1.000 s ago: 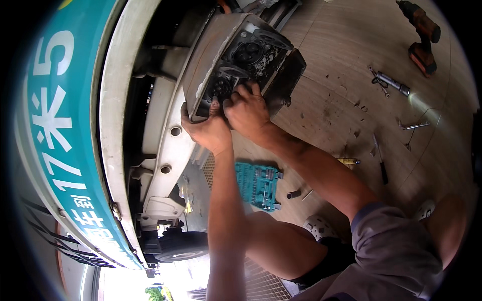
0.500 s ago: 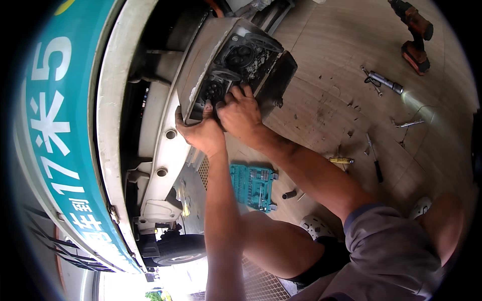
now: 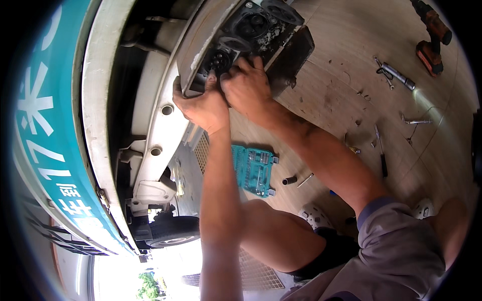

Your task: The person removes screws and internal components of an electric vehicle charging port using a screwdriver, and then manipulates wires and connectors by hand to replace parts of the assembly.

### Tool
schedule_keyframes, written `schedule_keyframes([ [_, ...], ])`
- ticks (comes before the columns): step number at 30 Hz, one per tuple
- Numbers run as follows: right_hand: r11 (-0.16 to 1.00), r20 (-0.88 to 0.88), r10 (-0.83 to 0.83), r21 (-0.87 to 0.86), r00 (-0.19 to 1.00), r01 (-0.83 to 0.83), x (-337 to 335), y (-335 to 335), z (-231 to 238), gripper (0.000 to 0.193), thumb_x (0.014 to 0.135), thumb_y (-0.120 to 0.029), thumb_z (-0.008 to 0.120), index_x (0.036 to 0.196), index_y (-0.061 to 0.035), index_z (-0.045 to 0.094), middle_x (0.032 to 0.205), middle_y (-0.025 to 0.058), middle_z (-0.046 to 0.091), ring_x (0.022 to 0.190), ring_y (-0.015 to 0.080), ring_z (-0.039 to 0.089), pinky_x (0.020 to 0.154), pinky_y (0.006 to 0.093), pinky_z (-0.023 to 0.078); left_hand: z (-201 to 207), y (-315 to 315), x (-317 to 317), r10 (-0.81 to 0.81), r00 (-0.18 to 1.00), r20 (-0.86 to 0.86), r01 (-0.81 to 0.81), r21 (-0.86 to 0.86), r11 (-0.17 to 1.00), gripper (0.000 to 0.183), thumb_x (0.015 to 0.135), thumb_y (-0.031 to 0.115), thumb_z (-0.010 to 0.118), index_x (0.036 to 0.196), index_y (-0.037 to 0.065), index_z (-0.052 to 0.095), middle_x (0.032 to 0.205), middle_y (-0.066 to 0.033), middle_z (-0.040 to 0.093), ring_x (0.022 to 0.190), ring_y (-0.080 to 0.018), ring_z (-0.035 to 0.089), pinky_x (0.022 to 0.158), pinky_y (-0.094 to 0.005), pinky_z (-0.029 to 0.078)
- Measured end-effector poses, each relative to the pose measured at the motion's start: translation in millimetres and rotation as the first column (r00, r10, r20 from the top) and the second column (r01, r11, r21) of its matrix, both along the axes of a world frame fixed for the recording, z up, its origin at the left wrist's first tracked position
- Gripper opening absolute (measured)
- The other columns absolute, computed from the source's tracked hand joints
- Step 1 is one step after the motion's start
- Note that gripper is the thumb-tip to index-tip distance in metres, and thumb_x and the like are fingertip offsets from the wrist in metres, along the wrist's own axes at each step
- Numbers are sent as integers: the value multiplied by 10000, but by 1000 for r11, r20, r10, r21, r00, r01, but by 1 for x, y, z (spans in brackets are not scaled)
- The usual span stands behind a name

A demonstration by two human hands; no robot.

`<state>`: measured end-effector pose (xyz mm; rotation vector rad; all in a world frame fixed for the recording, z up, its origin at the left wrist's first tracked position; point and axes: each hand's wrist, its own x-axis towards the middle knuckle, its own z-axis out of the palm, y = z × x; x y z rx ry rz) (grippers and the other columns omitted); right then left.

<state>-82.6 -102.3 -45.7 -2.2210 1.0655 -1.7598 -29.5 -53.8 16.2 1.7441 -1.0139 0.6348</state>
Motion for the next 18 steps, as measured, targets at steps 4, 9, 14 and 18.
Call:
schedule_keyframes([
  [4,999,-20,26,37,999,-25,-5,-2,-1,207,807,-240,590,754,-135,760,808,48,712,978,234,593,905,500,361,-4,-1,-5,53,997,59,-54,23,998,790,643,181,891,1305,-50,527,1202,-236,603,1096,-384,596,955,-436,467],
  [9,1000,98,-4,13,995,3,3,3,-4,192,815,-247,597,772,-131,743,884,82,702,1008,272,603,952,538,378,3,-2,11,173,959,227,-200,105,974,818,645,306,916,1246,-113,551,1154,-278,646,1057,-417,637,941,-451,495],
  [14,999,55,-31,-24,998,33,7,5,-2,208,791,-271,603,674,-157,731,738,16,687,914,232,599,871,490,382,-1,-6,21,244,922,301,-263,25,964,899,618,342,935,1216,-183,516,1085,-289,668,1006,-392,664,917,-427,512],
  [18,999,41,-38,2,998,38,0,1,-1,215,794,-275,602,664,-158,728,705,19,676,889,233,595,863,489,377,-2,-8,11,75,987,143,-85,62,994,1006,633,393,924,1264,-222,438,1139,-316,634,1051,-399,644,941,-411,504],
])
